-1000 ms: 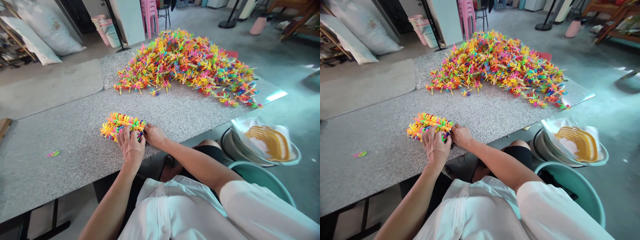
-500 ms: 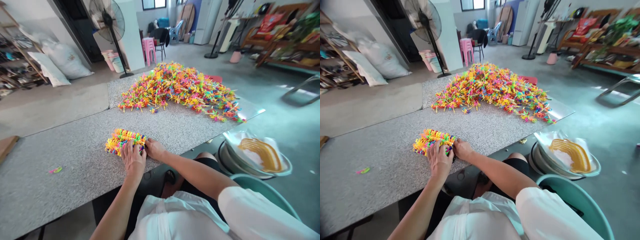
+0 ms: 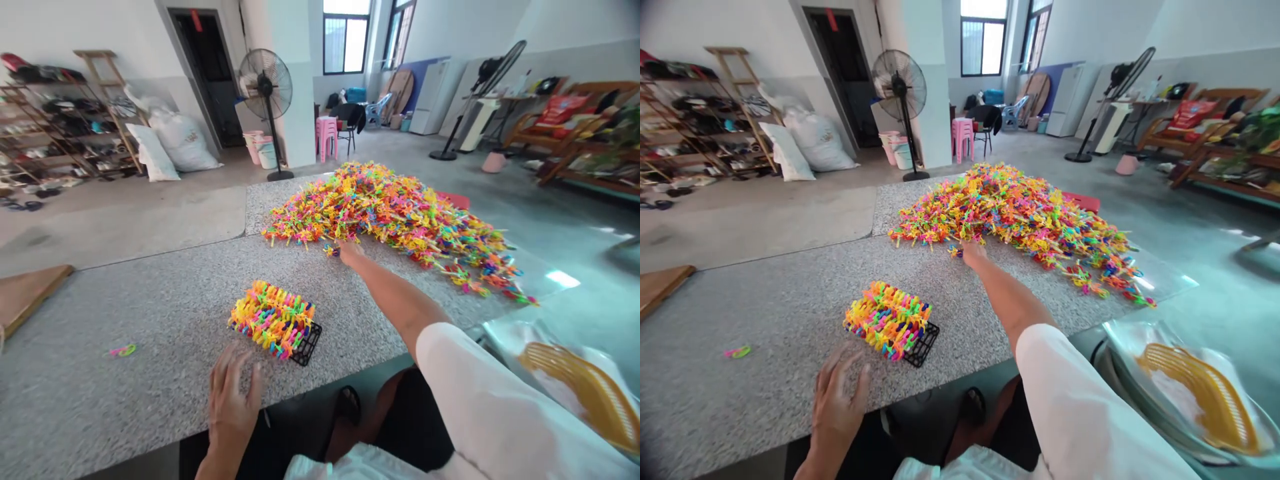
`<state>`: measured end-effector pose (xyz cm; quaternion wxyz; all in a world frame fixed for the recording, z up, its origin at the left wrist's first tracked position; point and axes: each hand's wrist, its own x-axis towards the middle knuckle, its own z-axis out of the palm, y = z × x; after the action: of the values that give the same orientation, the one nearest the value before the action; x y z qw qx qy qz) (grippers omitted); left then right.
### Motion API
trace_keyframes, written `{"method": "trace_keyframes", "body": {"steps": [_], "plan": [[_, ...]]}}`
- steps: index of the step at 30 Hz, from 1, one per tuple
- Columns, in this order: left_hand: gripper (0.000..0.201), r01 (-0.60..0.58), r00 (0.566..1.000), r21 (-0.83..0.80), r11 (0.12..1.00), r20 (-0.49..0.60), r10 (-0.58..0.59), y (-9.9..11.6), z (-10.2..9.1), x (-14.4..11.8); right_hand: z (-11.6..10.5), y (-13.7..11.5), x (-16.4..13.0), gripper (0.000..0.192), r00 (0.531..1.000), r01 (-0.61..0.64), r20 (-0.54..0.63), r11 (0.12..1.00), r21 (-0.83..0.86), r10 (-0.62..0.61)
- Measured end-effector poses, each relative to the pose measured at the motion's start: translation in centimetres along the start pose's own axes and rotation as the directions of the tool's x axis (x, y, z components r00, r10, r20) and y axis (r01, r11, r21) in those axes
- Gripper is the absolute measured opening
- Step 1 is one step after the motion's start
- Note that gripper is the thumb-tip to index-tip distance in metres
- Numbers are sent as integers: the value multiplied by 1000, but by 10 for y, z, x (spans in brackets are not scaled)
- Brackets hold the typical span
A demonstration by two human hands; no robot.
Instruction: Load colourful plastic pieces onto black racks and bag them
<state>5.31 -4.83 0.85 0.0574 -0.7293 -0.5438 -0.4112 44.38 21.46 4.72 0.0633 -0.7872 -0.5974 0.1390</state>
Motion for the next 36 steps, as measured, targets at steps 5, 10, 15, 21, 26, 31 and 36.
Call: {"method": "trace_keyframes", "body": {"steps": [5,10,15,21,26,31,36], "plan": [[36,222,974,-23,975,50,-221,-43,-9,-15,9,7,11,43,996,94,-7,995,-47,-94],[40,560,829,-224,798,164,-535,-84,11,19,31,23,-37,28,992,122,-25,992,-21,-122],[55,625,780,-359,693,327,-534,-105,42,58,69,30,-137,12,996,83,-54,917,389,-67],[65,550,820,-432,715,443,-363,-110,65,64,93,-4,-240,10,983,-70,170,703,708,-73],[61,479,842,-335,811,436,-317,-100,63,62,90,-41,-271,14,983,-33,155,730,683,-101],[52,435,852,-247,866,424,-307,-91,60,62,93,-60,-284,18,985,-91,173,763,639,-27],[56,422,857,-193,886,404,-320,-85,58,61,105,-69,-289,15,994,24,78,877,481,-70]]}}
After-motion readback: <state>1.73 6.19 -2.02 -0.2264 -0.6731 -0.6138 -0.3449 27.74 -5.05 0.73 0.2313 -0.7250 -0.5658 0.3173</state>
